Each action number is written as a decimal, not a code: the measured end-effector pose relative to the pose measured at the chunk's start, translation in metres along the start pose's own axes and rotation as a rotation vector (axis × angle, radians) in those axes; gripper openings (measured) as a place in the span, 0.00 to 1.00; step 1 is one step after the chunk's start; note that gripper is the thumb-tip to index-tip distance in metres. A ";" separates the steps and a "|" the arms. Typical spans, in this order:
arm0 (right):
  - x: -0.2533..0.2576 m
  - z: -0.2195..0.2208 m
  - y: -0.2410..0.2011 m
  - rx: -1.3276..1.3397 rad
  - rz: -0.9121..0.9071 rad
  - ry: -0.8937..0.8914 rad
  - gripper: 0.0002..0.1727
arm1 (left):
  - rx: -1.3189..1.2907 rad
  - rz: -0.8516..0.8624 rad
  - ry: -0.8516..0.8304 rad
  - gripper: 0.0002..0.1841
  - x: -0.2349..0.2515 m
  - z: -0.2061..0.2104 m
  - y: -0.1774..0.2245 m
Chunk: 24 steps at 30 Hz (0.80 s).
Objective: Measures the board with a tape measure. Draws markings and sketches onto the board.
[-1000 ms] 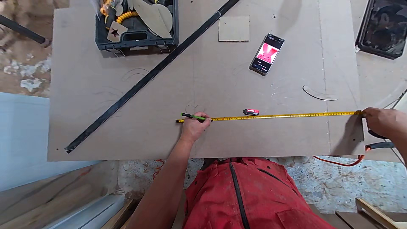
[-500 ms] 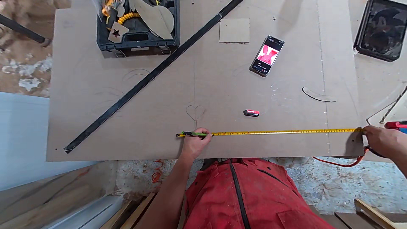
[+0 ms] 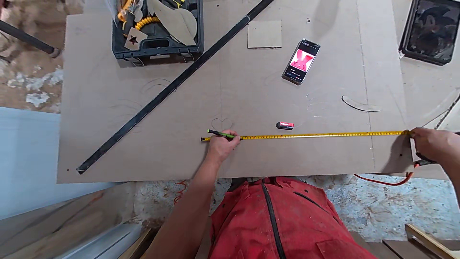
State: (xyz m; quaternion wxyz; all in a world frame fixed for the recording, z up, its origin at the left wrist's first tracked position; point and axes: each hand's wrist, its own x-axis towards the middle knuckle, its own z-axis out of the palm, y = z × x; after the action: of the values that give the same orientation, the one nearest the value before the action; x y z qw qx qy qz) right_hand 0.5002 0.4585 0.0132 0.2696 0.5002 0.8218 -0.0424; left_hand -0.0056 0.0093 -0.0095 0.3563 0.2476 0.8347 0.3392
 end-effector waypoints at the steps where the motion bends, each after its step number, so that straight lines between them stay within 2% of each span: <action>1: 0.004 -0.002 -0.001 0.005 0.006 0.010 0.11 | -0.004 -0.010 -0.005 0.05 0.006 -0.002 0.003; 5: 0.006 -0.002 0.000 0.018 0.029 0.038 0.15 | -0.169 -0.018 0.022 0.04 0.014 -0.008 0.007; 8: -0.022 -0.007 -0.010 0.039 -0.065 0.019 0.15 | -0.254 0.083 0.245 0.07 -0.003 -0.018 0.002; 10: -0.062 -0.013 -0.039 0.056 -0.218 -0.059 0.13 | -0.251 0.139 0.386 0.13 -0.019 -0.029 -0.010; 12: -0.104 -0.005 -0.074 0.108 -0.323 -0.119 0.12 | -0.248 0.132 0.417 0.18 -0.041 -0.042 -0.025; 15: -0.163 0.020 -0.131 0.336 -0.337 -0.200 0.15 | -0.242 0.112 0.444 0.16 -0.056 -0.056 -0.053; 18: -0.210 0.046 -0.197 0.617 -0.280 -0.262 0.18 | -0.176 0.101 0.383 0.14 -0.064 -0.067 -0.070; 20: -0.234 0.062 -0.245 0.794 -0.265 -0.268 0.21 | -0.060 0.152 0.297 0.15 -0.063 -0.071 -0.083; 22: -0.251 0.069 -0.301 0.954 -0.216 -0.285 0.23 | 0.085 0.304 0.161 0.19 -0.054 -0.072 -0.092; 24: -0.271 0.076 -0.359 1.148 -0.140 -0.339 0.22 | 0.238 0.547 0.031 0.20 -0.046 -0.073 -0.096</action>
State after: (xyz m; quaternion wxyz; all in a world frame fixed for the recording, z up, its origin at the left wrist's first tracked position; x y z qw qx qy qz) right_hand 0.3234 0.0381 0.0085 0.0804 0.4966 0.6443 -0.5760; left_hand -0.0492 -0.1116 -0.0236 0.2074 0.4982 0.7763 0.3259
